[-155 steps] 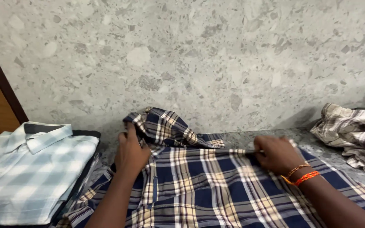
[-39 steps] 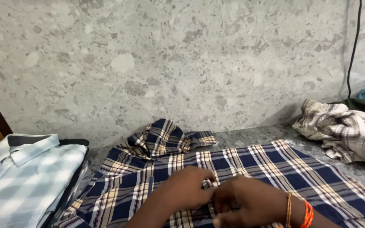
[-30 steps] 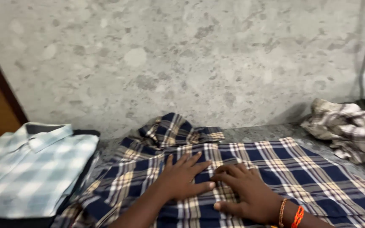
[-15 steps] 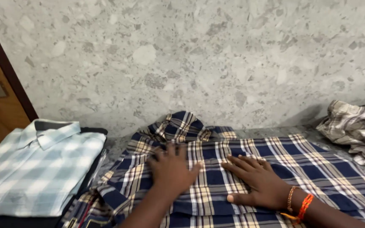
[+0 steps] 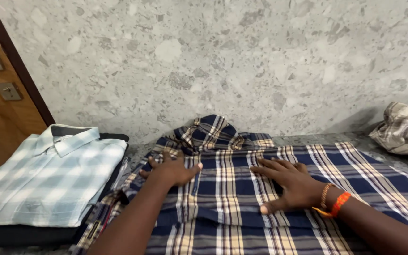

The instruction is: The person buttons a blue and white plaid shirt laid flat on a surface. They fasten the buttons from the collar down to the mid-section, then smooth the fabric and fold the collar.

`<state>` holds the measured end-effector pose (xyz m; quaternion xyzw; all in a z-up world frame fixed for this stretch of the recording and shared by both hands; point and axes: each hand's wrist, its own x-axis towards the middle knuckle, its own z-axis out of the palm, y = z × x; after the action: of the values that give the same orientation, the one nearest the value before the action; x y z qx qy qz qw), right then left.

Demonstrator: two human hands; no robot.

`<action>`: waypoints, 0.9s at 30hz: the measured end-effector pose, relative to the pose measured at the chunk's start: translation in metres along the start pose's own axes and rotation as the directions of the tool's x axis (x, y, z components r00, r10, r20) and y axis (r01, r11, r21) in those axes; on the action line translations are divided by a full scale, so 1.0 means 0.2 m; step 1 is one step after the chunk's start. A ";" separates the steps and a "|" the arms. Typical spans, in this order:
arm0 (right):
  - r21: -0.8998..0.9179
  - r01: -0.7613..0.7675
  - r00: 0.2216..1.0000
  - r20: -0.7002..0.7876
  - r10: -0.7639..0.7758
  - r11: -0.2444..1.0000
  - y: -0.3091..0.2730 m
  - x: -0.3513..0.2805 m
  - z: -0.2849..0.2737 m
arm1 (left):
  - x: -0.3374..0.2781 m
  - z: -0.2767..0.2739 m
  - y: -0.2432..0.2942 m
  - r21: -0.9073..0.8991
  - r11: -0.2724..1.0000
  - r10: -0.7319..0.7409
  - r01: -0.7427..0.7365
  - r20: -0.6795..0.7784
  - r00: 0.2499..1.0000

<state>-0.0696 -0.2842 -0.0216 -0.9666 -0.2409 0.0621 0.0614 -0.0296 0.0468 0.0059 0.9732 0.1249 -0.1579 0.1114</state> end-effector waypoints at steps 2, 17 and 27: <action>-0.007 0.006 1.000 -0.026 -0.006 1.000 0.02 0.05 0.03 | 0.03 0.01 -0.02 0.006 1.000 0.006 -0.006 -0.035 0.999; 0.003 0.145 0.987 -0.066 -0.145 0.989 0.13 0.09 0.02 | 0.11 0.03 -0.12 0.129 0.988 0.114 -0.088 -0.208 0.972; 0.106 0.154 0.987 0.030 -0.158 0.982 -0.21 -0.02 -0.05 | -0.24 0.17 0.12 0.156 0.915 0.392 -0.372 -0.133 0.910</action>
<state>-0.0901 -0.2494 -0.0055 -0.9389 -0.3135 0.0879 0.1114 -0.0757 0.0052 -0.0053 0.9934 -0.0698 -0.0613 0.0676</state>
